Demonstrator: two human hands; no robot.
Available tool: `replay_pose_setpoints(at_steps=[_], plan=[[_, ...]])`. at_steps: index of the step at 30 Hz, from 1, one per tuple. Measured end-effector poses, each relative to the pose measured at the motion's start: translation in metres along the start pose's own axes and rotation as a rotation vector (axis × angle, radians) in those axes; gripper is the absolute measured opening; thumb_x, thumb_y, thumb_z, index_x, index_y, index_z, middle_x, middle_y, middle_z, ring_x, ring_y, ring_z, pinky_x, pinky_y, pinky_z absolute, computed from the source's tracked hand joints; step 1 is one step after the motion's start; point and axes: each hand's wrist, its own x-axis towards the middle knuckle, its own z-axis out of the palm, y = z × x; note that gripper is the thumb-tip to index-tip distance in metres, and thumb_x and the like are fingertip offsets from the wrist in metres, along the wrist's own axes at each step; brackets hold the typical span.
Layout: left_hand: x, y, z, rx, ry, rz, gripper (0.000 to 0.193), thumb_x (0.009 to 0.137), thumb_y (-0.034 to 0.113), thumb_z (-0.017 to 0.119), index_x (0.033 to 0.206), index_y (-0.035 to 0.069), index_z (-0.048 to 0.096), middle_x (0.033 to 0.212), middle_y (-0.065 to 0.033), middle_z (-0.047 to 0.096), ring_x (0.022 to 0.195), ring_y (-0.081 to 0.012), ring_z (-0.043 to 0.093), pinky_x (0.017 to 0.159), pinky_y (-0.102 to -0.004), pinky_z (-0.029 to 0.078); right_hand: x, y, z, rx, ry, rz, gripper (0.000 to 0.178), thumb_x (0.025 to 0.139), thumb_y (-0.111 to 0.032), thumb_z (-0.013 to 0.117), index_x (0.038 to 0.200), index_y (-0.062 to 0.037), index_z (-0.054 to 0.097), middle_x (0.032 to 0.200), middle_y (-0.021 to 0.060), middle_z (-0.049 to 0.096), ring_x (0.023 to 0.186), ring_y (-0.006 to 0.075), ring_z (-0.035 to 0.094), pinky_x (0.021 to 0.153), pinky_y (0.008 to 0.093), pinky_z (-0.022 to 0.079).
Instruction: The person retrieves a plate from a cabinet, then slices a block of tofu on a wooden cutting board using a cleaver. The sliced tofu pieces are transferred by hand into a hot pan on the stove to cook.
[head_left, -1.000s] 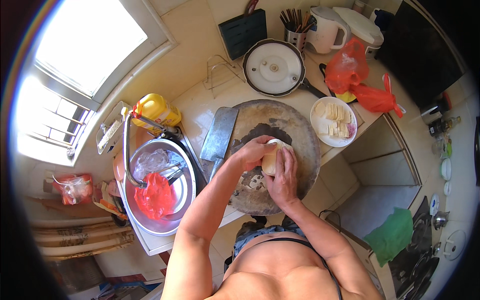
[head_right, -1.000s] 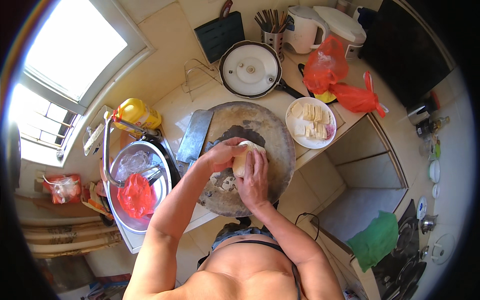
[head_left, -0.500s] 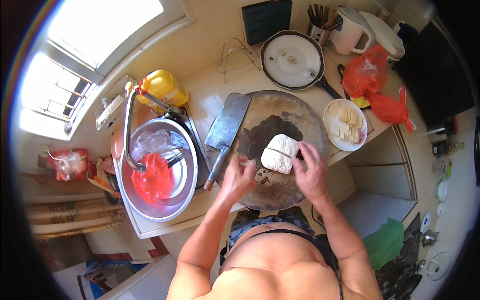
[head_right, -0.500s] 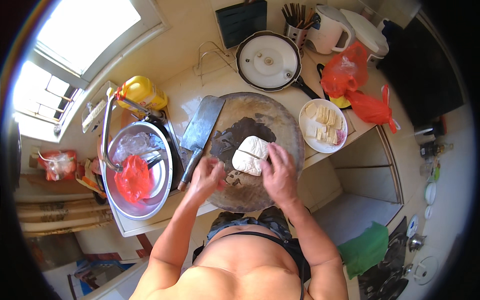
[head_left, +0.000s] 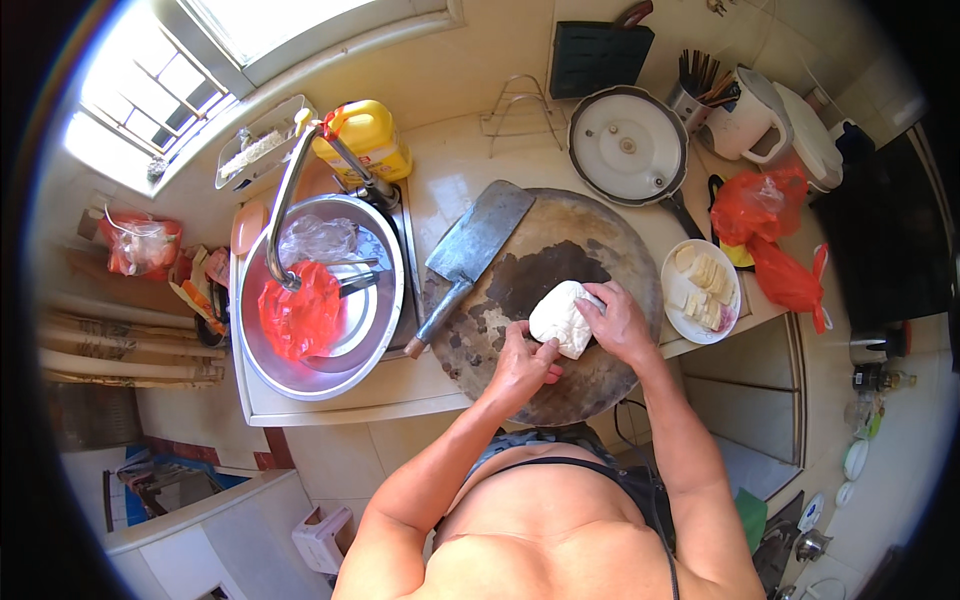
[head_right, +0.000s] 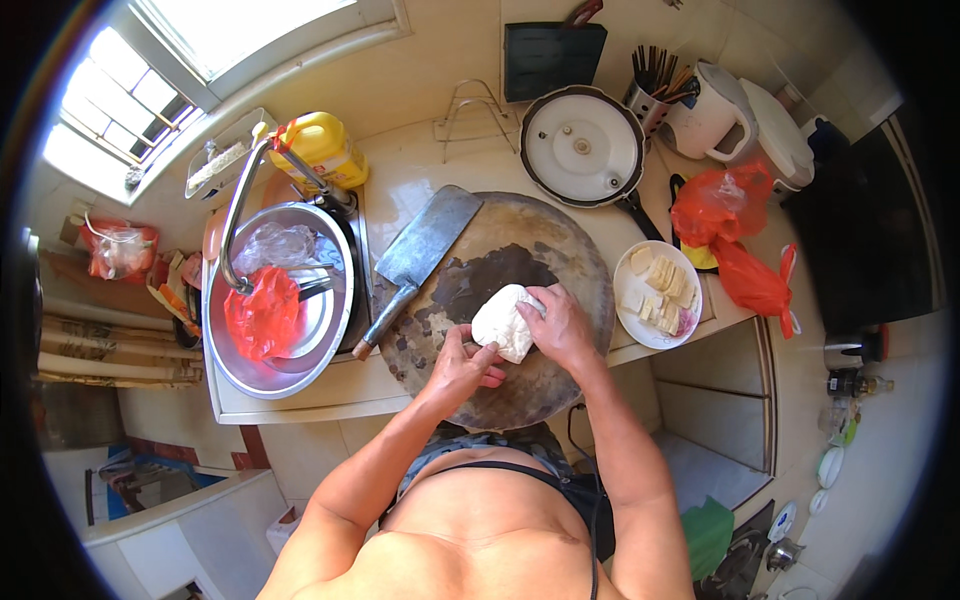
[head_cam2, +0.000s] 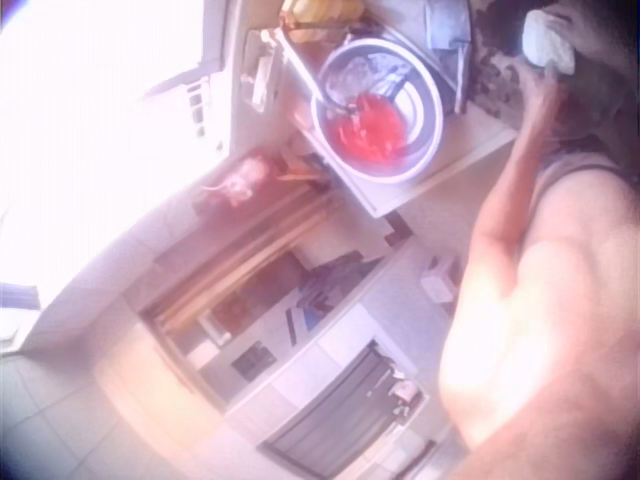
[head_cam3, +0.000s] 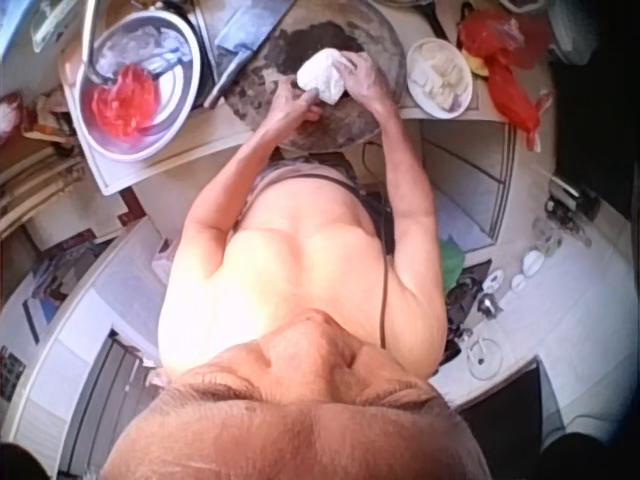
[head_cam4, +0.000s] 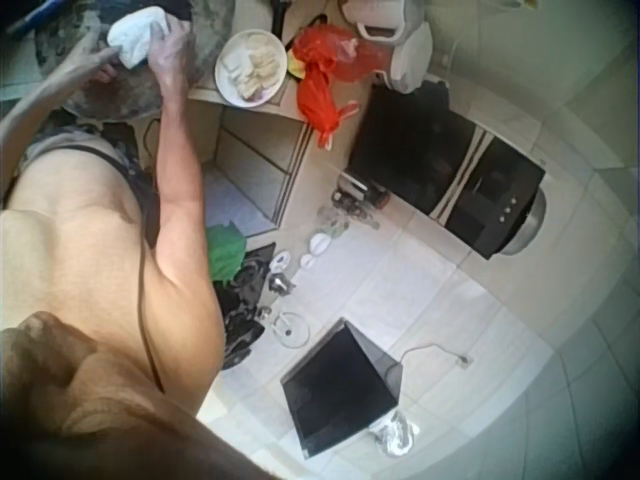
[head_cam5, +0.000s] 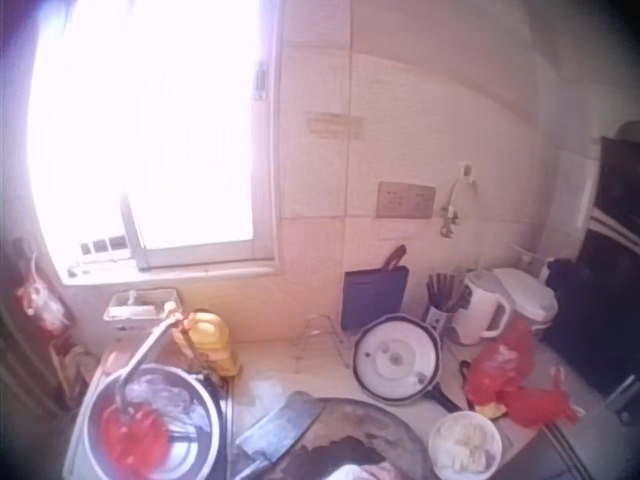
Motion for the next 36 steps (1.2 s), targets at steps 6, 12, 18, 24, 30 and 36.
replay_pose_setpoints(at_steps=[6, 12, 18, 24, 30, 36], plan=[[-0.011, 0.01, -0.044, 0.915, 0.557, 0.464, 0.048, 0.094, 0.017, 0.067, 0.134, -0.003, 0.05, 0.106, -0.02, 0.064, 0.089, -0.0321, 0.064, 0.076, -0.046, 0.052, -0.009, 0.005, 0.012, -0.178, 0.182, -0.078, 0.042, 0.095, -0.031, 0.067, 0.126, -0.0029, 0.067, 0.119, 0.0184, 0.065, 0.112, 0.0387, 0.059, 0.096, 0.0465, 0.047], [0.026, 0.023, -0.097, 1.368, 0.725, 0.576, 0.054, 0.09, 0.022, 0.069, 0.135, -0.002, 0.052, 0.105, -0.021, 0.058, 0.098, -0.0384, 0.057, 0.082, -0.0491, 0.045, -0.03, -0.014, 0.056, -0.187, 0.419, -0.102, 0.053, 0.094, -0.028, 0.068, 0.136, 0.0013, 0.056, 0.133, 0.0182, 0.056, 0.12, 0.0389, 0.052, 0.103, 0.0489, 0.041], [0.031, 0.023, -0.107, 1.339, 0.562, 0.618, 0.053, 0.094, 0.017, 0.065, 0.141, -0.002, 0.048, 0.104, -0.024, 0.061, 0.095, -0.042, 0.062, 0.08, -0.0498, 0.05, -0.028, -0.017, 0.073, -0.172, 0.535, -0.168, 0.055, 0.095, -0.028, 0.067, 0.137, 0.0045, 0.054, 0.133, 0.0227, 0.055, 0.12, 0.0412, 0.051, 0.105, 0.0507, 0.04], [-0.04, 0.032, -0.1, 0.859, 0.352, 0.775, 0.039, 0.1, 0.011, 0.059, 0.135, -0.004, 0.053, 0.096, -0.025, 0.062, 0.085, -0.0423, 0.064, 0.076, -0.0488, 0.052, -0.028, -0.021, 0.077, -0.16, 0.647, -0.147, 0.048, 0.095, -0.022, 0.067, 0.133, 0.0037, 0.056, 0.131, 0.0229, 0.054, 0.12, 0.0414, 0.051, 0.105, 0.0508, 0.04], [-0.133, 0.03, -0.068, 0.826, 0.079, 0.592, 0.044, 0.099, 0.009, 0.059, 0.141, 0.0, 0.051, 0.09, -0.0187, 0.057, 0.076, -0.0383, 0.061, 0.068, -0.0474, 0.051, -0.022, -0.023, 0.085, -0.102, 0.684, -0.073, 0.037, 0.09, -0.01, 0.067, 0.124, 0.0025, 0.058, 0.125, 0.0223, 0.055, 0.119, 0.0422, 0.05, 0.103, 0.051, 0.04], [-0.139, 0.029, -0.064, 0.88, 0.025, 0.485, 0.045, 0.1, 0.012, 0.058, 0.143, 0.001, 0.049, 0.093, -0.0184, 0.057, 0.077, -0.0392, 0.06, 0.067, -0.0483, 0.051, -0.018, -0.023, 0.088, -0.108, 0.718, -0.082, 0.036, 0.084, -0.008, 0.069, 0.118, -0.0008, 0.059, 0.119, 0.0197, 0.056, 0.114, 0.0419, 0.051, 0.099, 0.0494, 0.041]])
